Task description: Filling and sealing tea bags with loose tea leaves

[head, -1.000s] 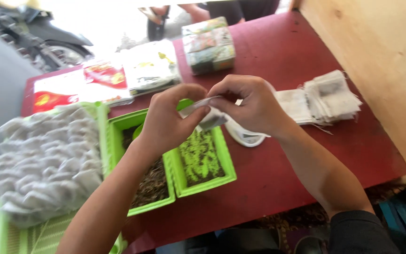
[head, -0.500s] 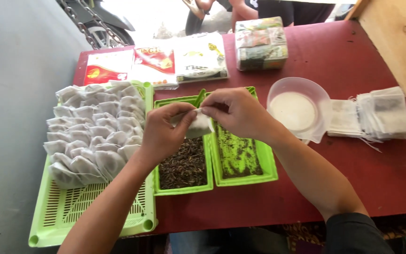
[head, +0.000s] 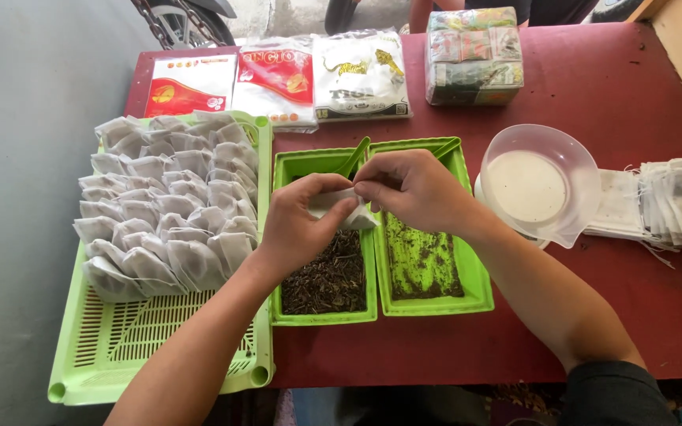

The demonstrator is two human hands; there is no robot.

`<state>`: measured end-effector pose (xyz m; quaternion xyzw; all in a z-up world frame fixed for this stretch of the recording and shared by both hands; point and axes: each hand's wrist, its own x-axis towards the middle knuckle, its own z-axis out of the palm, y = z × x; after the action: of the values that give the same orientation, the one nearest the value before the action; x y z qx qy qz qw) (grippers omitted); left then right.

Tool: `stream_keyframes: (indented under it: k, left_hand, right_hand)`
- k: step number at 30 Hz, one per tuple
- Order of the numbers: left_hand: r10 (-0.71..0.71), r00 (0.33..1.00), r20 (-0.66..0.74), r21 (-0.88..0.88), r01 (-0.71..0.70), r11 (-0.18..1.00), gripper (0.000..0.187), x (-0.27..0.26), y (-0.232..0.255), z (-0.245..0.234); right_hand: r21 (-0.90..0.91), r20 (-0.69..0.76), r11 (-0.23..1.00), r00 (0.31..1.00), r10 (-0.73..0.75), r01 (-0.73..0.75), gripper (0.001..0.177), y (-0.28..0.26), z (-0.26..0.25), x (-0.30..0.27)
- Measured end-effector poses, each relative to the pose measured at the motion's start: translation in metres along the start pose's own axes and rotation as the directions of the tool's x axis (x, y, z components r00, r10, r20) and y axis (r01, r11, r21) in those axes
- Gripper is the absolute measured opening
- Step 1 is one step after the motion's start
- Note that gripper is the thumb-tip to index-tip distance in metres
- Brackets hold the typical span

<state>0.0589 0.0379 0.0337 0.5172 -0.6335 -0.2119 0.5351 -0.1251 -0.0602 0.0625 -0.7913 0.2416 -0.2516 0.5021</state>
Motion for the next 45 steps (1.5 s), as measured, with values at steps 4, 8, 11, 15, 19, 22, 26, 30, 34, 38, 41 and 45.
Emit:
stream_keyframes:
  k: [4, 8, 11, 15, 19, 22, 26, 30, 34, 38, 41, 45]
  left_hand:
    - [0.051, 0.998, -0.022, 0.105, -0.049, 0.993, 0.010, -0.003, -0.006, 0.002]
    - [0.016, 0.998, -0.056, 0.068, -0.012, 0.998, 0.007, -0.004, 0.000, 0.003]
    - [0.003, 0.998, -0.067, 0.050, 0.000, 0.999, 0.007, -0.004, 0.002, 0.002]
    - [0.032, 0.997, -0.072, 0.054, -0.029, 0.998, 0.007, -0.004, 0.003, 0.004]
    - [0.062, 0.996, -0.063, 0.089, -0.056, 0.994, 0.006, -0.004, 0.000, 0.006]
    - [0.114, 0.991, -0.071, 0.120, -0.105, 0.987, 0.005, -0.004, -0.005, 0.010]
    - [0.134, 0.988, -0.070, 0.103, -0.127, 0.987, 0.003, -0.002, -0.003, 0.011]
    - [0.117, 0.992, -0.054, 0.027, -0.115, 0.993, 0.006, -0.001, 0.006, 0.009]
    - [0.087, 0.995, -0.039, -0.018, -0.087, 0.996, 0.008, 0.000, 0.008, 0.006]
    - [0.108, 0.993, -0.046, -0.006, -0.109, 0.994, 0.005, 0.002, 0.004, 0.001]
    - [0.090, 0.995, -0.047, -0.017, -0.091, 0.996, 0.006, 0.002, 0.002, 0.001]
    - [0.073, 0.996, -0.043, -0.024, -0.074, 0.997, 0.008, 0.002, -0.001, 0.003]
  right_hand:
    - [0.027, 0.006, 1.000, 1.000, 0.007, -0.007, 0.009, -0.006, 0.002, -0.002]
    - [-0.094, -0.010, 0.994, 0.998, -0.064, 0.062, 0.012, -0.016, -0.001, -0.004]
    - [-0.105, 0.008, 0.992, 0.997, -0.073, 0.073, 0.014, -0.021, -0.002, -0.005]
    - [-0.085, 0.013, 0.993, 0.997, -0.075, 0.076, 0.012, -0.019, -0.001, -0.007]
    - [-0.108, 0.003, 0.988, 0.994, -0.113, 0.113, 0.010, -0.014, 0.000, -0.006]
    - [-0.135, 0.055, 0.991, 0.998, -0.006, 0.013, 0.015, -0.018, 0.001, -0.008]
    - [-0.180, 0.011, 0.984, 1.000, -0.006, 0.008, 0.010, -0.007, 0.004, -0.010]
    - [-0.034, 0.034, 0.994, 0.994, 0.101, -0.100, 0.016, -0.005, -0.003, -0.007]
    - [0.107, 0.012, 0.989, 0.995, 0.099, -0.100, 0.017, -0.006, -0.011, -0.009]
    - [0.199, -0.058, 0.980, 0.998, -0.010, 0.022, 0.010, 0.003, -0.010, -0.010]
    - [0.344, -0.026, 0.937, 0.998, -0.059, 0.064, 0.010, 0.020, -0.005, -0.005]
    - [0.624, -0.001, 0.768, 0.983, -0.183, 0.144, 0.008, 0.026, 0.005, -0.002]
